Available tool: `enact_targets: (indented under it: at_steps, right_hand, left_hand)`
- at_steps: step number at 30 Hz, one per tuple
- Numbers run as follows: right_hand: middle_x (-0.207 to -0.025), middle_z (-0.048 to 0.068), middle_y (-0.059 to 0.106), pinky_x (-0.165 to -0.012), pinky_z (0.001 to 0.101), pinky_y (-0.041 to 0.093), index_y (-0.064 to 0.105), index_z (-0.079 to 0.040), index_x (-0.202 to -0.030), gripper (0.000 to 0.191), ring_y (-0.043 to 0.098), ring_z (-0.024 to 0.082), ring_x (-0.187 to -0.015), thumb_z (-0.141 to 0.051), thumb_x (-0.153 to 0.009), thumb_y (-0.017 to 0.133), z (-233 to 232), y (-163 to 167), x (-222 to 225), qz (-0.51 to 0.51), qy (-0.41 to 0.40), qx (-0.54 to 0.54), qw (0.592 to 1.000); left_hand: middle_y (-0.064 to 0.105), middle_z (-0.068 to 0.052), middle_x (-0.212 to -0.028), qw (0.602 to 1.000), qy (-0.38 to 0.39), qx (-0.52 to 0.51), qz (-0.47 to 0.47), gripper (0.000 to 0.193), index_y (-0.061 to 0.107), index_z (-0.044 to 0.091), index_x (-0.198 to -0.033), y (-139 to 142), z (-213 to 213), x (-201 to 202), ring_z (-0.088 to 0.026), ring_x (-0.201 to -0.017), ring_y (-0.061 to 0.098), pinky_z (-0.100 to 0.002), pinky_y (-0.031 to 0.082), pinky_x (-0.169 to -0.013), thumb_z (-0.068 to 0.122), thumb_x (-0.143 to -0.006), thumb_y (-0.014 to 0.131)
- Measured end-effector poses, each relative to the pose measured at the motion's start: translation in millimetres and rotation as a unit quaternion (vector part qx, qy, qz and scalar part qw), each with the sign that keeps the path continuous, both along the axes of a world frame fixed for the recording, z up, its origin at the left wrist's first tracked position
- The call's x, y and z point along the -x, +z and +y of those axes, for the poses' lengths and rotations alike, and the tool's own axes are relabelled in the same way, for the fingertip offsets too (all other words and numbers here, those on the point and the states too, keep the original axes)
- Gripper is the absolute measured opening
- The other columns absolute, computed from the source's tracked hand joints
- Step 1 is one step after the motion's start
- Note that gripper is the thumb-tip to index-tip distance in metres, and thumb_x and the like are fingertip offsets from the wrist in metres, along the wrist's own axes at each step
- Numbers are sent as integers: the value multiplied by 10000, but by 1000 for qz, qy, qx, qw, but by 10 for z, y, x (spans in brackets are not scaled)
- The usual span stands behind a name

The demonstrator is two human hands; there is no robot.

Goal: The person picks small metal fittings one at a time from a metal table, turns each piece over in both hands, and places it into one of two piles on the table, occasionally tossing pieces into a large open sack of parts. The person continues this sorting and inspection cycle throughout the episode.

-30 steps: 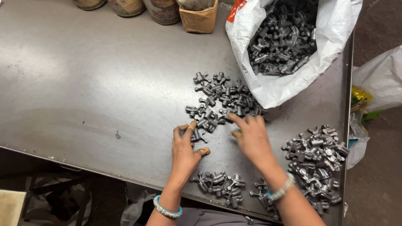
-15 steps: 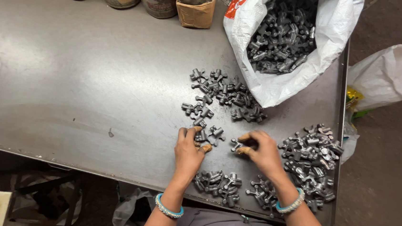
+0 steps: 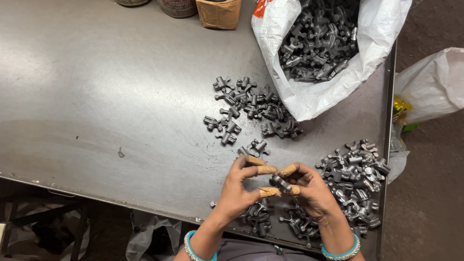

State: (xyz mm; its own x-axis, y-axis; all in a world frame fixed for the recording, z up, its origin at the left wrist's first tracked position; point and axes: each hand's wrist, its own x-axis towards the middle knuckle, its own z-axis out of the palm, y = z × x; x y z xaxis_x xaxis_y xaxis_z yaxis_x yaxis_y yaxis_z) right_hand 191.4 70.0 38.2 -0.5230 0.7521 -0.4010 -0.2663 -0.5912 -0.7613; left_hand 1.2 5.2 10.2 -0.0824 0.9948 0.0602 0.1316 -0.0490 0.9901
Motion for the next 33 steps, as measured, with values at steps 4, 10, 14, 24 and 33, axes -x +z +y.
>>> enact_targets:
  at_steps: [4,10,14,24,33]
  right_hand:
    - [-1127,112,703,-930,333,605,616,-9,-1110,450,706,201,-1072,14,-729,854,-13,19,26,80,3,1,997]
    - [-1155,141,706,-896,346,604,607,-13,-1123,434,704,229,-1059,2,-764,850,-40,17,-2,124,1,41,991]
    - [-1125,139,710,-861,346,605,611,-12,-1122,416,709,229,-1038,1,-778,846,-38,4,-31,143,17,47,988]
    - [-934,81,708,-638,263,563,645,-3,-1116,381,673,146,-784,-226,-854,809,-74,-10,-91,43,28,31,998]
    - [-856,89,711,-539,249,531,662,18,-1127,404,670,147,-664,-297,-890,750,-81,-29,-65,19,22,65,997]
  left_hand:
    - [627,-80,-1169,999,13,-49,16,346,830,169,-1043,62,-25,-81,-268,-1147,589,-399,499,-1016,100,-705,857]
    - [650,-71,-1149,993,9,-93,68,344,828,180,-1002,223,-79,-109,-280,-1140,566,-409,476,-1007,91,-672,865]
    - [664,-60,-1141,986,1,-125,110,371,820,183,-1019,272,-107,-114,-287,-1145,567,-421,456,-1020,57,-670,840]
    - [746,-53,-934,999,26,-13,-33,239,742,21,-990,-76,-102,-118,-197,-904,710,-322,559,-833,46,-765,820]
    - [776,-60,-928,983,1,64,-171,120,734,-17,-1009,-412,-98,-66,-119,-875,721,-275,577,-825,45,-908,712]
